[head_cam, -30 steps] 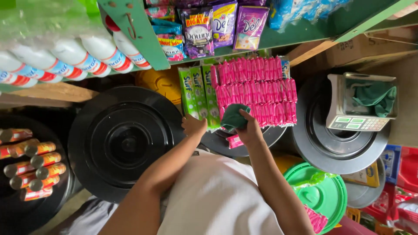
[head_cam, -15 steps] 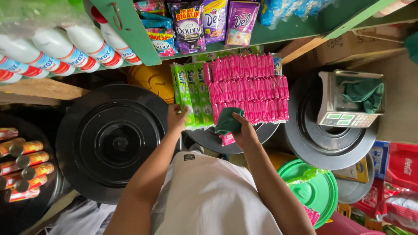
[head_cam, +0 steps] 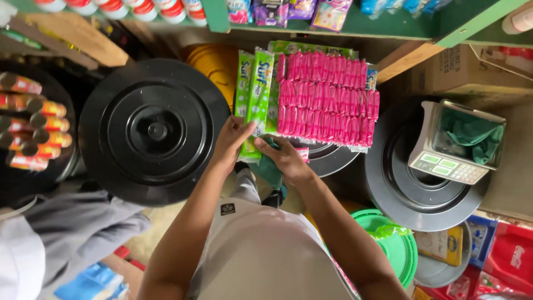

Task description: Wiping down products on shelves and scooping bulk animal feed from a bin into a plastic bag.

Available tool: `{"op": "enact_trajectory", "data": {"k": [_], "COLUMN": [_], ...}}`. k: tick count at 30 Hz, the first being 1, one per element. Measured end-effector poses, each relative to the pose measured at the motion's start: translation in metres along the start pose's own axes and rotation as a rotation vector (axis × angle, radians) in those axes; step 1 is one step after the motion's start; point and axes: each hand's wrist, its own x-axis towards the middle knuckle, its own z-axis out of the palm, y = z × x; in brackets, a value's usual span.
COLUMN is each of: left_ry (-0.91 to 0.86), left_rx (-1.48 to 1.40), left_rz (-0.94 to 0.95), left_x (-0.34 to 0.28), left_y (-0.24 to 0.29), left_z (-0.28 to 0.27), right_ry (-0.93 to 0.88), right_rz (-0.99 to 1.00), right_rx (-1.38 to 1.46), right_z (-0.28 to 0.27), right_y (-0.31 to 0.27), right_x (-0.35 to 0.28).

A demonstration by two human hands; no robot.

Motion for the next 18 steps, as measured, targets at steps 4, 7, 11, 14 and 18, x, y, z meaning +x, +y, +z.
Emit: {"op": "enact_trajectory", "data": {"k": [4, 7, 11, 14, 18], "left_ry": [-0.175, -0.21, -0.244, -0.263, -0.31], "left_rx": [-0.662, -1.019, -1.391, -1.397, -1.647], "left_rz": [-0.213, -0.145, -0.09, -0.085, -0.194], "left_x": [-0.023, -0.021, -0.024, -0.015, -0.002], "left_y": [0.018, 0.03, 0.056, 0.076, 0.113], "left_z": [-0.001, 0.004, 0.014, 0.012, 0.003], "right_ry": [-0.057, -0.063, -0.105, -0.181, -0.041], "right_rz": [0.007, -0.001, -0.043, -0.124, -0.236], "right_rx": [-0.042, -0.126, -0.139, -0.223, -0.643], "right_z": [0.027, 0.048, 0.071, 0.078, 0.066], "right_y": [0.006, 0.017, 0.031, 0.01, -0.017], "right_x": [-0.038, -0.054, -0.064, -0.068, -0.055]}}
